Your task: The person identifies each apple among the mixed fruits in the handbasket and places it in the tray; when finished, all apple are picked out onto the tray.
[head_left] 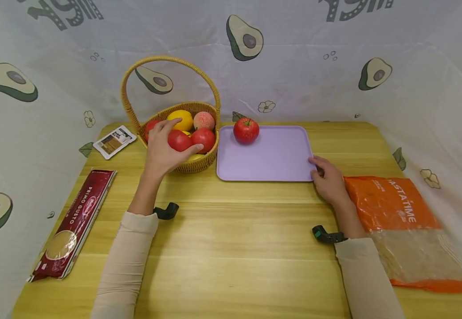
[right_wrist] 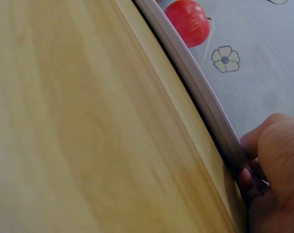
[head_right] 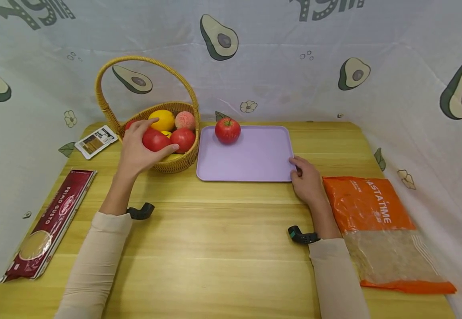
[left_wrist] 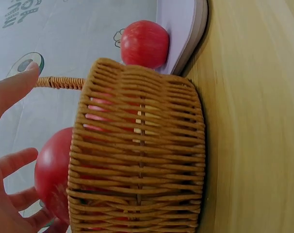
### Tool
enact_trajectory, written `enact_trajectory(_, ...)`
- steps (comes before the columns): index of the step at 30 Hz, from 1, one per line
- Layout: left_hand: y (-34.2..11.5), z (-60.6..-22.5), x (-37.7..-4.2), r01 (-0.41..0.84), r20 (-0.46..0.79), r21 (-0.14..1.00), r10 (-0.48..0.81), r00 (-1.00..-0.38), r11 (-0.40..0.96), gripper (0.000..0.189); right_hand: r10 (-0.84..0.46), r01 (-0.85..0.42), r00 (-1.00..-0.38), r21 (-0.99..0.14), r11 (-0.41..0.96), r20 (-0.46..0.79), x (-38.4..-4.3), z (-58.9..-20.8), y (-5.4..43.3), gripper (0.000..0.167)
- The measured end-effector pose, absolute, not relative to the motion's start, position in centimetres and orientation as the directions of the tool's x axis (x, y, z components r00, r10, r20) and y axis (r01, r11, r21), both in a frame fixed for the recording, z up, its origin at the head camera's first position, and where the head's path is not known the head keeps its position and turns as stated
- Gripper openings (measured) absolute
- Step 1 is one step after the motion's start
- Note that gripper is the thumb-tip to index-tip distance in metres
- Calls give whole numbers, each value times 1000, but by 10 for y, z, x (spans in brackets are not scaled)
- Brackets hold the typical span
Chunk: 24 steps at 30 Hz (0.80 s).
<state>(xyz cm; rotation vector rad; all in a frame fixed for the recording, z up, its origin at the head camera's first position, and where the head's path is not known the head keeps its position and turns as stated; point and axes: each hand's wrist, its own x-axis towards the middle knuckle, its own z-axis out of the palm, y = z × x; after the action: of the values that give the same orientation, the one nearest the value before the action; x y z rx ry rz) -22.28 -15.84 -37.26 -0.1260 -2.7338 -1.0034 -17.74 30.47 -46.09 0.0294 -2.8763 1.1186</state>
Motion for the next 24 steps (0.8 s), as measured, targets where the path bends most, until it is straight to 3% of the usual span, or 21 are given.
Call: enact_trajectory(24, -165, -386, -237, 93, 137, 585, 15, -991, 805, 98, 4, -46, -997, -683, 729, 71, -176, -459, 303, 45)
